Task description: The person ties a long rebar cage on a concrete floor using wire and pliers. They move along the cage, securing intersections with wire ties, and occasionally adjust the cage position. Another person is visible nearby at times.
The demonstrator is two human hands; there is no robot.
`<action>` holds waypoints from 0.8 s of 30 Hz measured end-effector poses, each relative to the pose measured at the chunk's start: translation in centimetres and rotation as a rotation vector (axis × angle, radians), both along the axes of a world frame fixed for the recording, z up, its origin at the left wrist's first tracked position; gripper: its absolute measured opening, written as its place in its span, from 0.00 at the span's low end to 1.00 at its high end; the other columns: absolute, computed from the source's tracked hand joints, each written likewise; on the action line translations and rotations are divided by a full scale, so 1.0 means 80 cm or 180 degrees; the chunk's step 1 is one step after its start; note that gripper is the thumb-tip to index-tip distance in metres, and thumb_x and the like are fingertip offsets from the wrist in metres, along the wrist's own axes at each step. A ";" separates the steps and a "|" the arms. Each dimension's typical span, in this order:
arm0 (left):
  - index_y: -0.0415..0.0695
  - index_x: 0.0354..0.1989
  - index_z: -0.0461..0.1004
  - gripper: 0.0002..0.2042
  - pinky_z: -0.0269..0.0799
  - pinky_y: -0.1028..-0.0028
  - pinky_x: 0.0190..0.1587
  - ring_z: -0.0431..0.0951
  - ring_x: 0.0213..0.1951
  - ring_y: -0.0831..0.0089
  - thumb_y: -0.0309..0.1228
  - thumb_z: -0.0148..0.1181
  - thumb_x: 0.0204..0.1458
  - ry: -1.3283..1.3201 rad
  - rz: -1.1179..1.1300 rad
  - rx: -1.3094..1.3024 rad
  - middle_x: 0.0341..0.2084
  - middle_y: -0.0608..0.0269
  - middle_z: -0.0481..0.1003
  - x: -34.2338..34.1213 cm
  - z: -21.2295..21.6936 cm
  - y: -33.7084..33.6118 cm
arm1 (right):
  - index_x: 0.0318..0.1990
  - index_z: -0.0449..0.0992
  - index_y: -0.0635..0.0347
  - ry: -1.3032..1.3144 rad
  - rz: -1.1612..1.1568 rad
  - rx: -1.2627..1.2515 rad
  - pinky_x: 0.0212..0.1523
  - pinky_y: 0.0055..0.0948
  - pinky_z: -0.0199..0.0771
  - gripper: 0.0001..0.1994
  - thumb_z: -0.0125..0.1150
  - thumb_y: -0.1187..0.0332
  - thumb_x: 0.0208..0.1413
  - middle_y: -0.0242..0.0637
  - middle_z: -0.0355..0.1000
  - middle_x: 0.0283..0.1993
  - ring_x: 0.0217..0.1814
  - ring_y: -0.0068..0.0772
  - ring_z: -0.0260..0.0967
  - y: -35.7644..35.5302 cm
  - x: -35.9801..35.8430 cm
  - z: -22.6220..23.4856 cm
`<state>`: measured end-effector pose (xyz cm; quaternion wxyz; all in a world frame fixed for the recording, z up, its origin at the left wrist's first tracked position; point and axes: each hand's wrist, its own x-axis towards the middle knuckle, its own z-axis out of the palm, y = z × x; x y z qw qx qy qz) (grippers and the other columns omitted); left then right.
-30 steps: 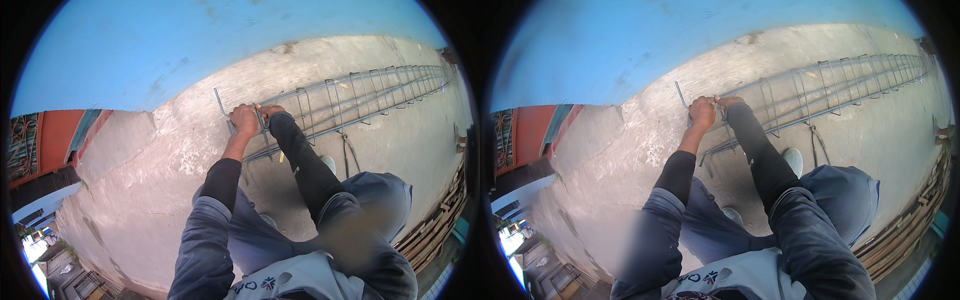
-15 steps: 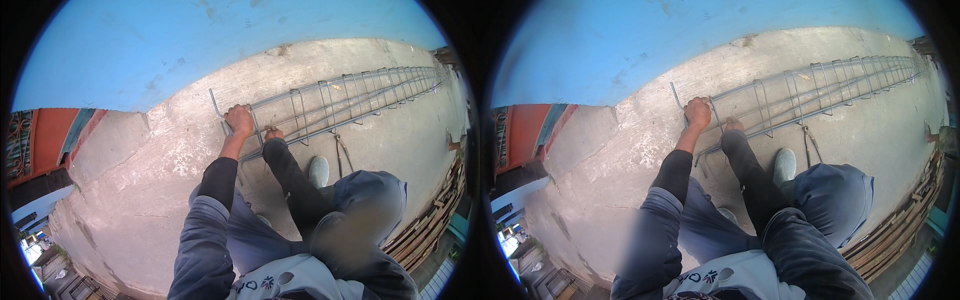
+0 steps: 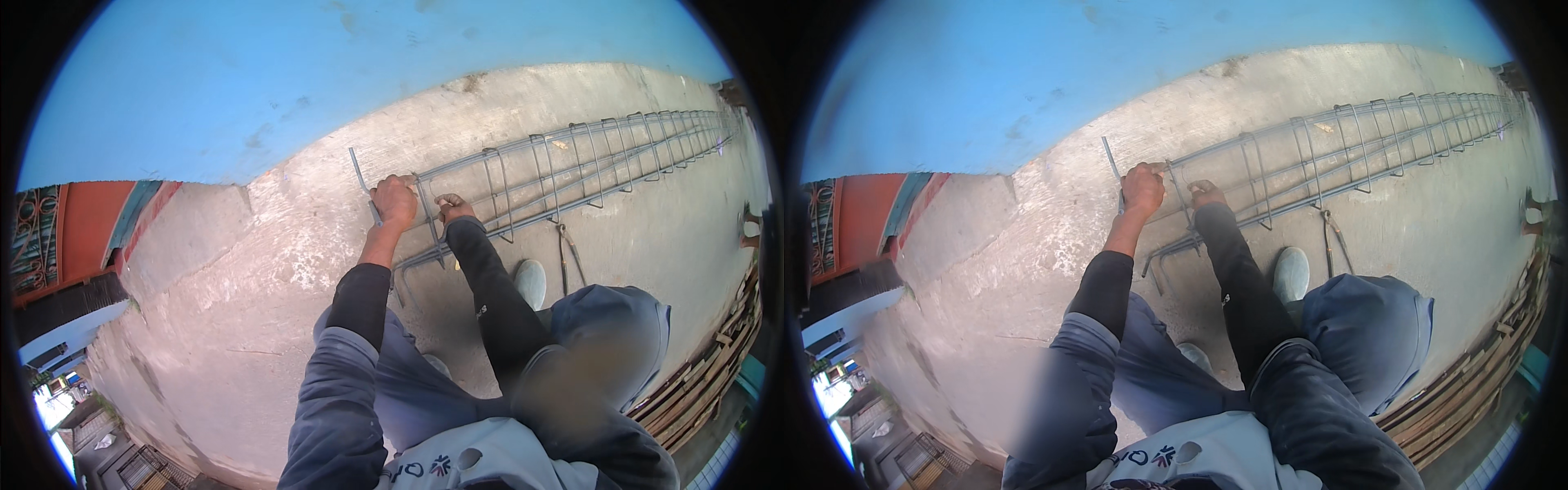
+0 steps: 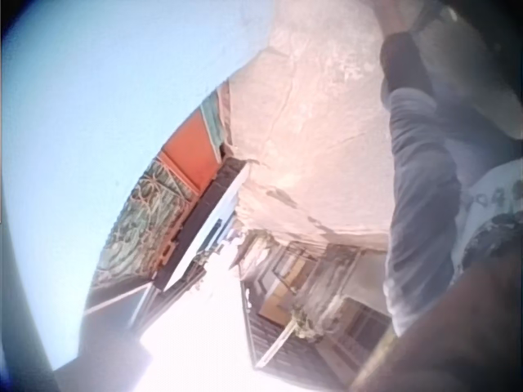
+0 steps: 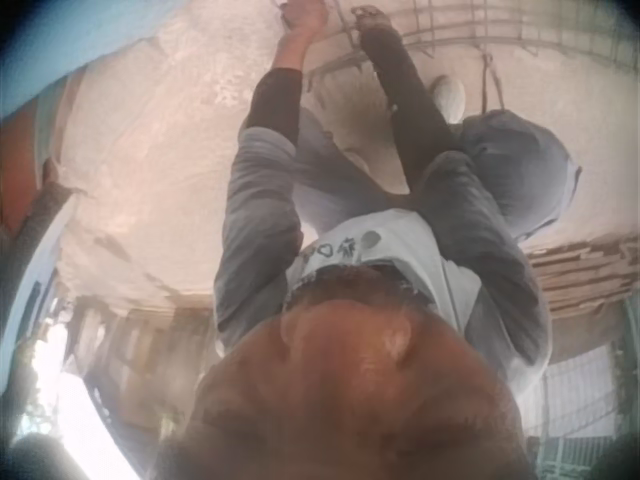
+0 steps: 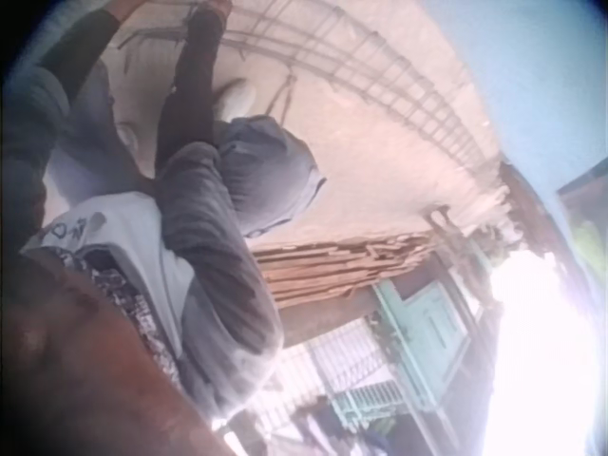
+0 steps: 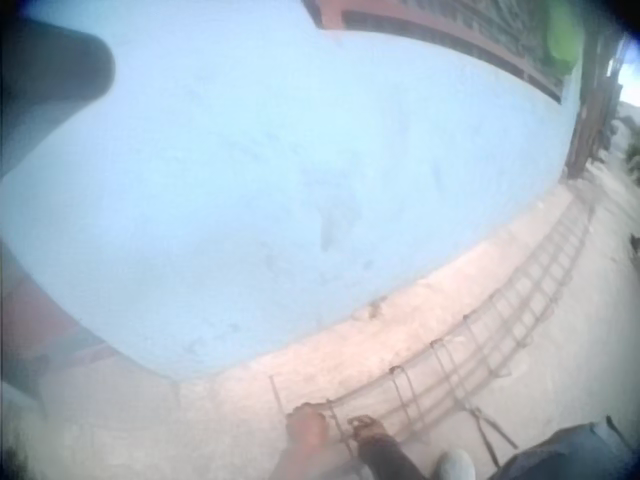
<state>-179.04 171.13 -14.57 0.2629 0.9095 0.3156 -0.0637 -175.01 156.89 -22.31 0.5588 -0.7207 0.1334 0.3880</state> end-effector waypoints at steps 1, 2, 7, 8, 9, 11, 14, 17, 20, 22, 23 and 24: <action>0.50 0.42 0.81 0.10 0.64 0.59 0.52 0.76 0.47 0.57 0.32 0.58 0.52 -0.0024 -0.0002 -0.0033 0.38 0.54 0.78 0.000 -0.002 0.000 | 0.38 0.75 0.57 -0.0042 -0.0103 0.0122 0.21 0.25 0.59 0.05 0.57 0.68 0.58 0.31 0.68 0.20 0.17 0.21 0.58 0.000 -0.002 0.003; 0.51 0.42 0.81 0.10 0.64 0.59 0.52 0.76 0.46 0.57 0.32 0.58 0.52 -0.0073 -0.0021 -0.0050 0.37 0.54 0.79 0.008 0.001 -0.004 | 0.37 0.75 0.57 -0.0178 -0.0213 0.0071 0.21 0.25 0.59 0.04 0.57 0.68 0.58 0.30 0.67 0.20 0.18 0.20 0.58 -0.004 0.007 -0.001; 0.53 0.42 0.81 0.10 0.66 0.61 0.51 0.77 0.44 0.57 0.30 0.58 0.52 0.0000 0.0021 0.0036 0.33 0.55 0.80 0.003 -0.007 -0.001 | 0.35 0.73 0.58 0.0076 -0.0380 0.0390 0.20 0.24 0.60 0.04 0.56 0.69 0.59 0.27 0.64 0.20 0.18 0.20 0.57 0.014 0.014 0.008; 0.53 0.42 0.81 0.10 0.66 0.61 0.51 0.77 0.44 0.57 0.30 0.58 0.52 -0.0077 0.0026 0.0051 0.33 0.55 0.80 0.005 -0.009 -0.002 | 0.36 0.73 0.58 0.0299 -0.0379 0.0681 0.19 0.24 0.60 0.04 0.56 0.69 0.59 0.27 0.64 0.21 0.18 0.20 0.57 0.017 0.021 0.020; 0.53 0.42 0.81 0.10 0.67 0.62 0.50 0.78 0.43 0.57 0.30 0.58 0.52 -0.0164 0.0046 0.0063 0.32 0.55 0.80 0.007 -0.011 -0.001 | 0.37 0.73 0.58 0.0512 -0.0361 0.0971 0.19 0.24 0.60 0.03 0.55 0.69 0.59 0.26 0.63 0.21 0.18 0.20 0.57 0.024 0.032 0.027; 0.53 0.43 0.81 0.11 0.68 0.62 0.49 0.78 0.43 0.58 0.29 0.58 0.52 -0.0213 0.0063 -0.0016 0.32 0.55 0.80 0.009 -0.012 -0.002 | 0.39 0.73 0.57 0.0628 -0.0126 0.1027 0.21 0.24 0.60 0.05 0.55 0.68 0.59 0.26 0.63 0.22 0.20 0.20 0.58 0.028 0.045 0.032; 0.54 0.45 0.79 0.13 0.69 0.62 0.49 0.79 0.43 0.58 0.29 0.58 0.52 -0.0057 0.0062 -0.0210 0.34 0.55 0.80 0.010 -0.008 -0.001 | 0.40 0.74 0.57 0.0496 0.0323 0.0612 0.24 0.23 0.61 0.07 0.55 0.65 0.59 0.26 0.63 0.23 0.23 0.20 0.61 0.026 0.050 0.032; 0.56 0.48 0.78 0.15 0.67 0.61 0.51 0.78 0.43 0.58 0.28 0.58 0.52 0.0036 0.0125 -0.0254 0.35 0.55 0.80 0.007 -0.010 0.004 | 0.38 0.73 0.56 0.0635 0.0405 0.0729 0.24 0.23 0.60 0.07 0.55 0.64 0.59 0.26 0.63 0.23 0.23 0.20 0.61 0.025 0.045 0.030; 0.58 0.49 0.78 0.17 0.62 0.59 0.54 0.78 0.43 0.57 0.26 0.57 0.50 -0.0110 0.0254 -0.0339 0.35 0.56 0.80 0.011 -0.006 -0.001 | 0.36 0.73 0.57 0.0637 0.0494 0.0854 0.25 0.24 0.60 0.08 0.55 0.64 0.58 0.27 0.64 0.23 0.24 0.21 0.61 0.022 0.054 0.013; 0.61 0.49 0.78 0.18 0.62 0.58 0.54 0.78 0.44 0.57 0.25 0.56 0.51 -0.0087 0.0294 -0.0432 0.36 0.56 0.80 0.010 -0.006 0.002 | 0.33 0.74 0.58 0.0630 0.0507 0.1053 0.25 0.26 0.61 0.09 0.57 0.63 0.57 0.28 0.65 0.23 0.24 0.22 0.62 0.026 0.052 0.004; 0.62 0.50 0.77 0.19 0.62 0.58 0.55 0.78 0.44 0.58 0.25 0.56 0.51 -0.0091 0.0269 -0.0465 0.36 0.56 0.80 0.013 -0.004 0.001 | 0.33 0.73 0.58 0.0582 0.0506 0.0894 0.23 0.26 0.61 0.07 0.56 0.65 0.57 0.28 0.65 0.23 0.22 0.22 0.60 0.027 0.057 -0.001; 0.63 0.50 0.77 0.19 0.61 0.58 0.55 0.78 0.44 0.58 0.25 0.56 0.51 -0.0097 0.0241 -0.0499 0.37 0.57 0.80 0.018 -0.001 0.000 | 0.33 0.72 0.58 0.0531 0.0501 0.0733 0.21 0.26 0.61 0.05 0.55 0.68 0.57 0.27 0.65 0.22 0.20 0.21 0.59 0.027 0.065 -0.005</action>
